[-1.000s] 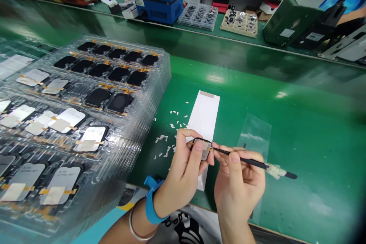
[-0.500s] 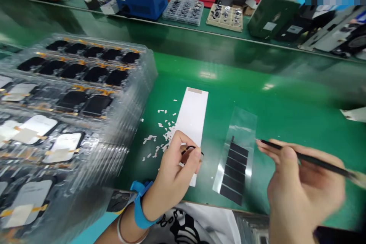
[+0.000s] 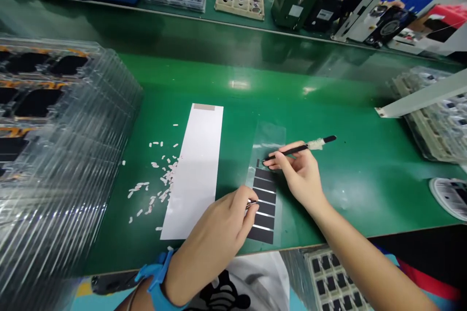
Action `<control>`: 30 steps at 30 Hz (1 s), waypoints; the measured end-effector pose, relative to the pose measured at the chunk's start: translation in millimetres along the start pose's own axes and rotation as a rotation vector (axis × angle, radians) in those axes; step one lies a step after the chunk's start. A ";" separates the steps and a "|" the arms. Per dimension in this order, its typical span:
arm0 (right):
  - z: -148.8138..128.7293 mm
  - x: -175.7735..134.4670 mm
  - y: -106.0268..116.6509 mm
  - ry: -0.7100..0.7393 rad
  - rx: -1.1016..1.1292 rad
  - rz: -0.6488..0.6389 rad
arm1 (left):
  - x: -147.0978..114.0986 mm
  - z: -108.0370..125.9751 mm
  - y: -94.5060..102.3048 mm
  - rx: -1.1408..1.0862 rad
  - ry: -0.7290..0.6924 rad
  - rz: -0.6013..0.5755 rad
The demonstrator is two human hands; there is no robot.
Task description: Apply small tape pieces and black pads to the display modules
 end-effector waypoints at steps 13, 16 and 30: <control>-1.2 0.2 0.8 -0.021 0.000 0.020 | -1.4 -3.4 -3.8 -0.001 0.013 -0.055; -2.1 0.1 0.4 -0.017 -0.002 0.021 | -1.4 -4.1 -3.5 -0.001 0.008 -0.047; -17.2 -2.7 7.4 0.111 0.005 0.093 | 1.0 -5.6 17.7 -0.100 0.029 0.236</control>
Point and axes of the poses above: each hand's wrist, its own x-axis towards the middle knuckle, its own y-axis out of the back of the hand, z = x × y, the point moved 7 cm from there along x, towards the middle knuckle, and after that the axes turned 9 degrees about z, right-handed, at the moved point
